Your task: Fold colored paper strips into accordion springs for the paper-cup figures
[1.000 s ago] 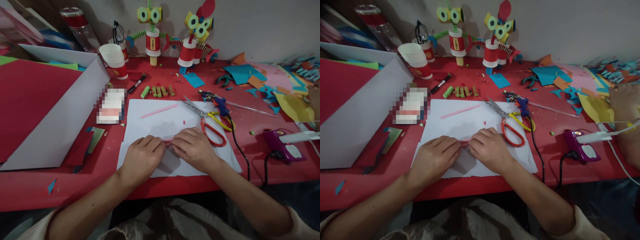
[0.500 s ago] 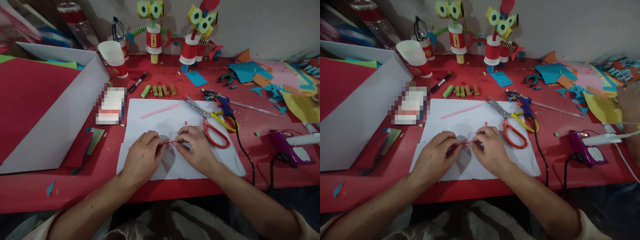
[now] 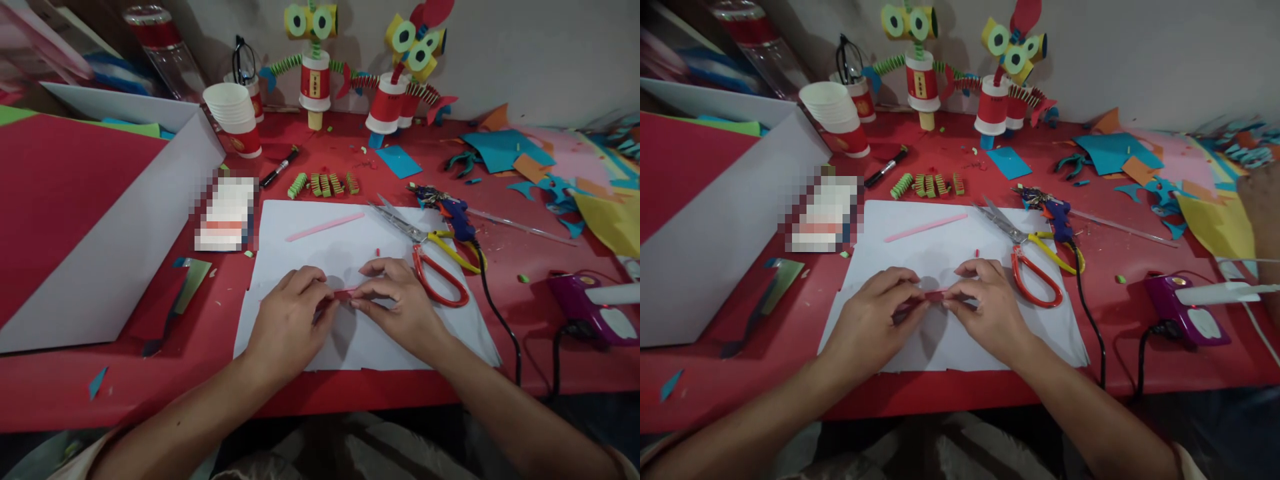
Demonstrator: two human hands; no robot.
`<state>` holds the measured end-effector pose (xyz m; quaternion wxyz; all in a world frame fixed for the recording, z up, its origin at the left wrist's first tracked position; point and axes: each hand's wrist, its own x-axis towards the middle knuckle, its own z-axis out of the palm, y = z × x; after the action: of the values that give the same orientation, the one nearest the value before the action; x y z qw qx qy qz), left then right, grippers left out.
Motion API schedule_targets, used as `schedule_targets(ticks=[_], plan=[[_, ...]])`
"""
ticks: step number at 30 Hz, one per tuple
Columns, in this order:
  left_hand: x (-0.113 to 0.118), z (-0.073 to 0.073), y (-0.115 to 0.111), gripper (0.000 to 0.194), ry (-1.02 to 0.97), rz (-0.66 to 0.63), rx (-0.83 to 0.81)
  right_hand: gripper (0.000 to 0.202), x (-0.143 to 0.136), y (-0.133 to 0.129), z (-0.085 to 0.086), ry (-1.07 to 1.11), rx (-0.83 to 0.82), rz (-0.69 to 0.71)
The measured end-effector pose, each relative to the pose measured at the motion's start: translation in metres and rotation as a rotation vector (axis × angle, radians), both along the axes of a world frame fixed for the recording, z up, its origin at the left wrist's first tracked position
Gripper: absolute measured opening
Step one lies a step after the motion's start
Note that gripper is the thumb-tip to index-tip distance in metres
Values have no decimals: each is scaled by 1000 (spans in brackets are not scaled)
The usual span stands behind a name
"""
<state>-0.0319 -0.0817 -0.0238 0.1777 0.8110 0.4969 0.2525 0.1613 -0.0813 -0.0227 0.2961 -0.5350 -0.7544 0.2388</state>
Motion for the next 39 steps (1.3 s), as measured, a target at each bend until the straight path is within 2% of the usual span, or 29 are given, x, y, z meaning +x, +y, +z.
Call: schedule_targets(ticks=[4,13,20,26,28,30,33,35,39], plan=[[2,0,-1,12,34,-4,35,4,-1,-1,-2,-19,18,-3],[0,4,2,13,9,27,-124,7,-5,-1,4,-70,5,-34],[2,4,4,13,2,77,-172,7,-6,1,2,-31,-22,-79],[2,2,6,13,-71,86,-195,13,-2,4,6,-40,-100,-56],[1,1,7,13,-76,87,-203,15,-1,3,6,-62,-80,-50],[2,1,8,13,-72,85,-194,20,-3,-1,4,-115,1,-3],[2,0,9,15,-53,80,-154,33,-8,-12,1,-257,183,208],[2,2,8,16,-27,70,-126,38,-13,-20,1,-366,237,299],[-5,9,0,14,106,26,-4,35,-18,-28,5,-449,194,286]])
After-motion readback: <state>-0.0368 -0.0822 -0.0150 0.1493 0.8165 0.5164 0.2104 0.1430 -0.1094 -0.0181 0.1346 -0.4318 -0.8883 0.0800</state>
